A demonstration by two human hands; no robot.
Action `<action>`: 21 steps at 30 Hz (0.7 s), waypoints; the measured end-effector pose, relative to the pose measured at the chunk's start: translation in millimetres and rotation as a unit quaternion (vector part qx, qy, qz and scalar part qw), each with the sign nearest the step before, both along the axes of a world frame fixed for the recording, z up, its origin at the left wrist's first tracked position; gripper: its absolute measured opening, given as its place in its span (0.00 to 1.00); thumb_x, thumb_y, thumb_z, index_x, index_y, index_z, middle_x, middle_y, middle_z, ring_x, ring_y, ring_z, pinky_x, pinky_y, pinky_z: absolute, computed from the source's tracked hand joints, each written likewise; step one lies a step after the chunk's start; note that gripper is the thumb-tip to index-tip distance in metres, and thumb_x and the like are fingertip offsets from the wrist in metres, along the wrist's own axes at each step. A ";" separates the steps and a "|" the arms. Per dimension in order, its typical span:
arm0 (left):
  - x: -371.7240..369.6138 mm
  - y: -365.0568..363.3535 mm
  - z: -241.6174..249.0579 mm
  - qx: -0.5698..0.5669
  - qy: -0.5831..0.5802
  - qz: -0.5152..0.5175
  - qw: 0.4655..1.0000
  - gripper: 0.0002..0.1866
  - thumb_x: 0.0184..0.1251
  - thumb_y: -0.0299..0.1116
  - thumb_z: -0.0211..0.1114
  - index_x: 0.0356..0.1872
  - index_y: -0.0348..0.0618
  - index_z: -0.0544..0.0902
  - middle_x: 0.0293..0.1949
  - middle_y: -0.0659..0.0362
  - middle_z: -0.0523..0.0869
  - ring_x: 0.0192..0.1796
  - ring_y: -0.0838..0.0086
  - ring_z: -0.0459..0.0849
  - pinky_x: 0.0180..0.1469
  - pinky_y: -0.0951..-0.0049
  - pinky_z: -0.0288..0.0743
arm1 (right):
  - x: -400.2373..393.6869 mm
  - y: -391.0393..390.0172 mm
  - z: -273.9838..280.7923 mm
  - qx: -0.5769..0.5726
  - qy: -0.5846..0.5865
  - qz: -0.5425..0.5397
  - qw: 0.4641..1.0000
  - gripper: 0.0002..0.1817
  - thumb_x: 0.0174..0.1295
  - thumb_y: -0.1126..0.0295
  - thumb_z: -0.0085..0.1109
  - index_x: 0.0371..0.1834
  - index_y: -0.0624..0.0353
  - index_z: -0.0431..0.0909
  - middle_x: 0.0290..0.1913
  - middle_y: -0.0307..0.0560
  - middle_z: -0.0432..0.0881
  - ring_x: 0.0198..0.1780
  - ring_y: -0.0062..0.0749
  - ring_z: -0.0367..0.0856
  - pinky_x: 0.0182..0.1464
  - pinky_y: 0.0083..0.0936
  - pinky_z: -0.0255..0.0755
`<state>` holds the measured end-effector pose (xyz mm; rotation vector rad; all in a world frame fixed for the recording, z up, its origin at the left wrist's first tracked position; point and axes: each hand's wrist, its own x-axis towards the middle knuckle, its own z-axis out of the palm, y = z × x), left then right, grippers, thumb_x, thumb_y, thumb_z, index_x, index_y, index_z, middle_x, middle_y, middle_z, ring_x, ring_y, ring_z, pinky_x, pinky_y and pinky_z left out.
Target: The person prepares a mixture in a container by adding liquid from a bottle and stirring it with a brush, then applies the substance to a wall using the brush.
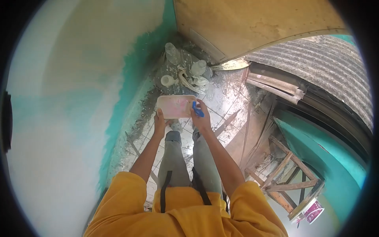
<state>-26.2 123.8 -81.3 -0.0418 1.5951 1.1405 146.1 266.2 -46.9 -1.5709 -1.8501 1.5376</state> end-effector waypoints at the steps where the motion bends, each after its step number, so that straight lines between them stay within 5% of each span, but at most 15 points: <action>1: -1.0 5.5 -5.8 -0.006 0.011 0.025 1.000 0.42 0.77 0.70 0.46 0.76 0.44 0.62 0.69 0.50 0.71 0.69 0.62 0.75 0.66 0.53 0.78 | -2.8 4.9 -4.4 -0.030 0.019 0.011 0.999 0.32 0.66 0.69 0.64 0.74 0.59 0.66 0.55 0.57 0.81 0.50 0.42 0.85 0.52 0.35 0.80; 8: -4.7 3.4 -41.3 0.015 0.027 0.081 0.996 0.47 0.74 0.72 0.48 0.76 0.39 0.61 0.68 0.49 0.72 0.69 0.60 0.75 0.69 0.54 0.76 | 7.5 29.0 -27.9 -0.049 0.110 0.133 0.984 0.35 0.64 0.79 0.53 0.78 0.55 0.61 0.63 0.54 0.77 0.59 0.41 0.82 0.63 0.34 0.75; 12: 2.3 0.4 -56.9 0.012 0.033 0.112 0.993 0.50 0.72 0.74 0.49 0.75 0.35 0.60 0.68 0.46 0.73 0.70 0.58 0.75 0.71 0.54 0.74 | 22.5 41.6 -53.3 -0.073 0.198 0.132 0.969 0.32 0.65 0.81 0.50 0.75 0.54 0.65 0.60 0.53 0.78 0.56 0.40 0.85 0.59 0.33 0.77; 14: 3.9 -1.8 -61.3 0.011 0.036 0.122 0.992 0.51 0.71 0.74 0.49 0.75 0.33 0.60 0.68 0.46 0.72 0.70 0.57 0.75 0.72 0.54 0.74 | 21.6 61.1 -51.2 0.058 0.026 0.189 0.980 0.28 0.66 0.82 0.49 0.71 0.53 0.70 0.61 0.52 0.78 0.50 0.43 0.87 0.53 0.32 0.80; 15: 4.8 -3.0 -62.2 0.011 0.029 0.127 0.991 0.47 0.74 0.72 0.48 0.76 0.37 0.60 0.69 0.47 0.72 0.70 0.58 0.75 0.71 0.53 0.73 | 13.2 70.1 -47.7 0.152 -0.037 0.218 0.963 0.22 0.68 0.76 0.57 0.66 0.53 0.73 0.61 0.51 0.78 0.45 0.47 0.88 0.46 0.36 0.83; 21: 6.2 -0.4 -59.3 0.022 0.020 0.142 0.989 0.43 0.78 0.68 0.46 0.78 0.42 0.59 0.70 0.48 0.70 0.71 0.59 0.74 0.71 0.52 0.71 | -18.8 82.2 -68.2 0.267 -0.204 0.285 0.898 0.19 0.67 0.64 0.64 0.59 0.51 0.76 0.55 0.47 0.79 0.46 0.49 0.87 0.41 0.44 0.83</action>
